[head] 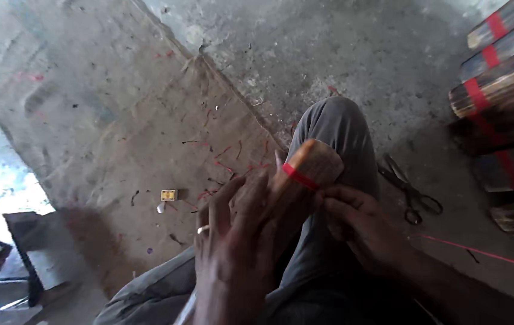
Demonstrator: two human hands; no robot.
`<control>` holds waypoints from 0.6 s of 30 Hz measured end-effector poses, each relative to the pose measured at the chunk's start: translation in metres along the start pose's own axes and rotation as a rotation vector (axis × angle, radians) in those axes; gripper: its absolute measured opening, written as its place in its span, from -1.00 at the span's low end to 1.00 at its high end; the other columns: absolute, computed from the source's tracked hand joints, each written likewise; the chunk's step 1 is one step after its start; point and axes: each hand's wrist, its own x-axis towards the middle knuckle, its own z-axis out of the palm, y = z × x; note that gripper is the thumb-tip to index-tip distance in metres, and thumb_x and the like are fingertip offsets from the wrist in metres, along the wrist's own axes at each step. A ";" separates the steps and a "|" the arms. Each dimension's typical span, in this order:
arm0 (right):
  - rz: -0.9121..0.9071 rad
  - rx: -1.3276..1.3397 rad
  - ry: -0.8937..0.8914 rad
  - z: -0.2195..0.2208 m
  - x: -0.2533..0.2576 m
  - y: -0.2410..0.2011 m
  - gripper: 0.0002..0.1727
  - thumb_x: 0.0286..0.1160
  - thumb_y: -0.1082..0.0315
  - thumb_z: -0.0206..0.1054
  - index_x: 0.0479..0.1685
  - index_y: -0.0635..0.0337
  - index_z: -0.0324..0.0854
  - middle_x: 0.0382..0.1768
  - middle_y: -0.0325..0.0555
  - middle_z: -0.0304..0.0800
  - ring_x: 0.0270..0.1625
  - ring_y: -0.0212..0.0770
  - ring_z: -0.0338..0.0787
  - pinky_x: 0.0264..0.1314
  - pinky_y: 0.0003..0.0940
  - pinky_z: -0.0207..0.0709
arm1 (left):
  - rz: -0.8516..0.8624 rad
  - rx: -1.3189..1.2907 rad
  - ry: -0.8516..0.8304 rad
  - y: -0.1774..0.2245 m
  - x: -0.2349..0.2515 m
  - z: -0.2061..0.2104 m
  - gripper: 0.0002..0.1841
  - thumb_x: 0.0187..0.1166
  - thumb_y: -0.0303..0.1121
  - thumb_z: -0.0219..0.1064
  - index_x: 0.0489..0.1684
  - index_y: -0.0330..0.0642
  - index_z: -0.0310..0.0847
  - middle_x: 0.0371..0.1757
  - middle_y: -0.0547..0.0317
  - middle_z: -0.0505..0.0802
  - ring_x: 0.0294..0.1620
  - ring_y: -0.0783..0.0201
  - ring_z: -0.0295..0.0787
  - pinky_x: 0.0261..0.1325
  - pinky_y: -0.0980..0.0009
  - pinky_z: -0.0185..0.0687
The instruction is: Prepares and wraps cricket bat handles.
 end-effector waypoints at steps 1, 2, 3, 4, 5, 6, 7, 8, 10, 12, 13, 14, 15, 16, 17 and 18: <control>0.024 -0.017 0.018 0.001 0.002 0.000 -0.74 0.78 0.24 0.16 0.16 0.05 0.74 -0.45 -0.14 0.57 -0.61 -0.36 0.41 -0.59 -0.51 0.36 | 0.002 0.150 0.064 0.005 -0.008 0.014 -0.29 0.51 0.09 0.37 0.75 0.39 0.33 0.74 0.07 0.42 0.65 -0.21 0.37 0.35 -0.39 0.42; 0.049 -0.031 0.034 0.003 0.002 0.001 -0.73 0.77 0.23 0.17 0.15 0.04 0.76 -0.46 -0.15 0.54 -0.62 -0.36 0.37 -0.61 -0.51 0.29 | -0.012 0.291 0.061 0.007 -0.015 0.032 -0.18 0.44 0.25 0.36 0.80 0.35 0.26 0.81 0.03 0.34 0.72 -0.29 0.27 0.34 -0.50 0.32; 0.073 -0.045 0.047 0.004 0.001 0.002 -0.73 0.77 0.21 0.17 0.14 0.00 0.77 -0.46 -0.16 0.53 -0.62 -0.37 0.33 -0.61 -0.52 0.25 | -0.044 0.404 0.038 0.008 -0.020 0.053 -0.04 0.33 0.39 0.33 0.86 0.38 0.12 0.88 0.09 0.20 0.79 -0.28 0.15 0.35 -0.52 0.30; 0.090 -0.047 0.060 0.002 -0.003 0.006 -0.74 0.75 0.21 0.18 0.12 -0.02 0.78 -0.46 -0.18 0.53 -0.63 -0.38 0.30 -0.61 -0.53 0.22 | -0.077 0.456 0.033 0.006 -0.024 0.071 0.05 0.27 0.43 0.33 0.90 0.43 -0.02 0.92 0.14 0.08 0.83 -0.25 0.06 0.35 -0.50 0.31; 0.106 -0.043 0.082 -0.001 -0.008 0.011 -0.75 0.74 0.22 0.19 0.10 -0.03 0.79 -0.51 -0.20 0.48 -0.64 -0.40 0.28 -0.62 -0.54 0.20 | -0.093 0.473 0.054 0.004 -0.026 0.082 0.05 0.28 0.39 0.34 0.92 0.45 -0.08 0.94 0.13 0.02 0.85 -0.23 0.02 0.35 -0.44 0.34; 0.132 -0.039 0.112 -0.005 -0.013 0.016 -0.75 0.73 0.21 0.21 0.10 -0.04 0.80 -0.57 -0.22 0.42 -0.65 -0.41 0.28 -0.62 -0.54 0.19 | -0.095 0.469 0.071 0.003 -0.026 0.087 0.05 0.30 0.34 0.37 0.92 0.44 -0.09 0.94 0.09 0.00 0.86 -0.24 0.00 0.35 -0.43 0.36; 0.162 -0.040 0.144 -0.011 -0.018 0.021 -0.76 0.72 0.21 0.22 0.09 -0.06 0.80 -0.60 -0.24 0.37 -0.65 -0.41 0.27 -0.62 -0.55 0.19 | -0.086 0.467 0.077 0.003 -0.026 0.088 0.04 0.31 0.30 0.37 0.92 0.43 -0.10 0.94 0.05 -0.01 0.85 -0.25 0.01 0.31 -0.42 0.39; 0.183 -0.039 0.168 -0.016 -0.024 0.026 -0.77 0.71 0.21 0.23 0.08 -0.06 0.81 -0.62 -0.26 0.35 -0.65 -0.42 0.28 -0.62 -0.55 0.20 | -0.075 0.458 0.074 0.003 -0.025 0.087 0.04 0.32 0.29 0.37 0.92 0.42 -0.10 0.94 0.02 0.00 0.85 -0.27 0.02 0.28 -0.42 0.41; 0.190 -0.020 0.183 -0.024 -0.030 0.030 -0.76 0.70 0.22 0.23 0.07 -0.05 0.82 -0.64 -0.27 0.33 -0.65 -0.41 0.27 -0.61 -0.53 0.22 | -0.077 0.458 0.072 0.003 -0.023 0.085 0.02 0.30 0.29 0.36 0.91 0.45 -0.07 0.93 0.01 0.05 0.83 -0.24 0.09 0.26 -0.38 0.46; 0.169 0.013 0.194 -0.026 -0.035 0.034 -0.77 0.70 0.22 0.23 0.06 -0.03 0.81 -0.64 -0.28 0.33 -0.66 -0.42 0.28 -0.60 -0.53 0.23 | -0.082 0.463 0.047 0.001 -0.023 0.081 0.04 0.24 0.31 0.37 0.90 0.48 -0.04 0.91 0.05 0.09 0.79 -0.20 0.19 0.24 -0.32 0.50; 0.155 0.024 0.190 -0.027 -0.035 0.035 -0.77 0.69 0.23 0.23 0.05 -0.02 0.80 -0.65 -0.28 0.32 -0.66 -0.43 0.28 -0.61 -0.54 0.24 | -0.078 0.457 0.038 0.000 -0.022 0.080 0.05 0.20 0.32 0.38 0.89 0.48 0.00 0.91 0.06 0.12 0.75 -0.18 0.26 0.20 -0.29 0.53; 0.143 0.029 0.177 -0.027 -0.035 0.034 -0.77 0.69 0.24 0.22 0.04 -0.01 0.79 -0.65 -0.29 0.31 -0.66 -0.44 0.27 -0.61 -0.54 0.23 | -0.076 0.437 0.025 0.000 -0.021 0.077 0.05 0.18 0.32 0.39 0.88 0.48 0.02 0.90 0.08 0.15 0.72 -0.17 0.32 0.18 -0.27 0.56; 0.130 0.025 0.157 -0.027 -0.035 0.032 -0.77 0.70 0.25 0.21 0.04 0.00 0.79 -0.65 -0.29 0.30 -0.66 -0.44 0.26 -0.61 -0.54 0.21 | -0.073 0.404 0.005 -0.001 -0.021 0.072 0.06 0.15 0.33 0.41 0.87 0.48 0.04 0.89 0.09 0.19 0.67 -0.15 0.40 0.16 -0.26 0.60; 0.118 0.019 0.132 -0.026 -0.034 0.029 -0.77 0.70 0.26 0.21 0.03 0.00 0.79 -0.65 -0.28 0.30 -0.66 -0.44 0.26 -0.61 -0.54 0.19 | -0.069 0.362 -0.028 -0.002 -0.020 0.066 0.09 0.11 0.33 0.43 0.88 0.48 0.05 0.87 0.11 0.23 0.62 -0.12 0.49 0.13 -0.24 0.64; 0.110 0.007 0.105 -0.025 -0.033 0.025 -0.77 0.70 0.27 0.20 0.03 0.00 0.79 -0.64 -0.28 0.31 -0.65 -0.44 0.26 -0.61 -0.54 0.20 | -0.067 0.306 -0.079 -0.003 -0.020 0.057 0.12 0.08 0.34 0.44 0.88 0.48 0.03 0.87 0.17 0.26 0.57 -0.06 0.56 0.12 -0.22 0.68; 0.100 -0.006 0.073 -0.023 -0.032 0.019 -0.77 0.71 0.26 0.20 0.03 0.00 0.80 -0.64 -0.27 0.35 -0.66 -0.44 0.28 -0.61 -0.54 0.21 | -0.064 0.233 -0.134 -0.004 -0.020 0.047 0.13 0.04 0.34 0.46 0.88 0.48 0.04 0.85 0.25 0.29 0.48 0.02 0.66 0.06 -0.19 0.73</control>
